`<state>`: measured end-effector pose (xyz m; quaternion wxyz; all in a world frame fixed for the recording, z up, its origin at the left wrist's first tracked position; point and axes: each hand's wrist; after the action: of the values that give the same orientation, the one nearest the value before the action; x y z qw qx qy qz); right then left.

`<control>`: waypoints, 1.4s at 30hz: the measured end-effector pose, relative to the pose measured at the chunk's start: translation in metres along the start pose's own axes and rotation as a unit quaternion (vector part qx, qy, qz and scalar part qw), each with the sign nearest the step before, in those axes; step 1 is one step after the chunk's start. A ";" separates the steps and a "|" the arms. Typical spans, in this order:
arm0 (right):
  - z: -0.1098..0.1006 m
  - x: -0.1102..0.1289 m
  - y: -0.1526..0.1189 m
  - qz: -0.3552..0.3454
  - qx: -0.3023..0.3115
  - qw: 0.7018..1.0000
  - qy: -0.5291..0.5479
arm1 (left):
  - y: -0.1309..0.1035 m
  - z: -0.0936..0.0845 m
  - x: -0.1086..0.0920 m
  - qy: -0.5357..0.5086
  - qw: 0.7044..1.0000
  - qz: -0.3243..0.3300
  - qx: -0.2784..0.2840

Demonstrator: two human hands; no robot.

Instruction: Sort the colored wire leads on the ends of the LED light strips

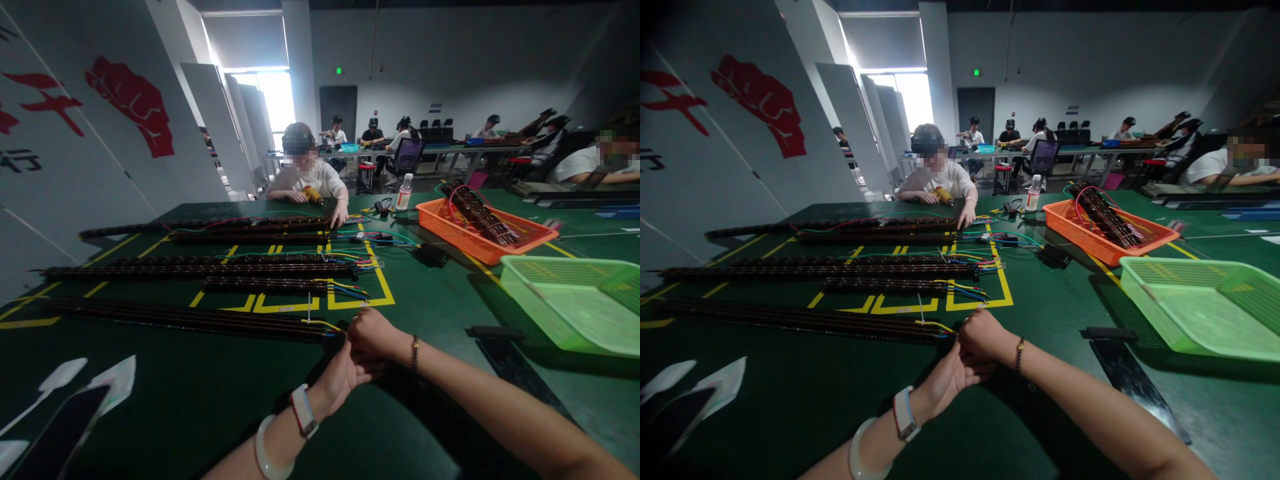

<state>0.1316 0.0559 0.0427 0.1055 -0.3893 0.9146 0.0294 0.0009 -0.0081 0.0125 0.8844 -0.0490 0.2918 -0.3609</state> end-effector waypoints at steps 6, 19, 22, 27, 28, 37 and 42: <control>-0.007 0.017 -0.006 -0.030 -0.012 0.996 -0.086 | 0.003 -0.004 0.007 -0.103 0.986 0.092 -0.094; 0.014 0.071 -0.019 0.096 -0.071 0.971 -0.207 | 0.002 0.006 -0.005 -0.122 0.981 0.059 -0.139; 0.020 0.073 -0.030 0.109 -0.091 0.978 -0.156 | 0.006 0.000 -0.003 -0.132 0.981 0.066 -0.130; 0.004 0.060 -0.052 0.097 -0.093 0.991 -0.020 | 0.010 -0.005 0.000 -0.113 0.985 0.061 -0.112; -0.004 0.054 -0.057 0.093 -0.084 0.992 0.015 | 0.011 -0.005 0.001 -0.107 0.987 0.059 -0.101; -0.040 0.020 -0.088 0.139 -0.056 0.972 0.179 | 0.010 -0.005 -0.002 -0.067 0.995 0.057 -0.053; -0.016 0.031 -0.090 0.169 -0.040 0.973 0.149 | 0.010 -0.006 -0.004 -0.066 0.995 0.066 -0.041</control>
<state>0.1731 -0.0308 0.0540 -0.0537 -0.2326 0.9707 0.0253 0.0017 0.0027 0.0068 0.9207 -0.0894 0.2501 -0.2858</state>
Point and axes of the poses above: each hand's wrist, its own y-axis towards the middle knuckle, its own z-axis out of the palm, x = y × z, and after that the axes turned 9 degrees about -y, right-handed
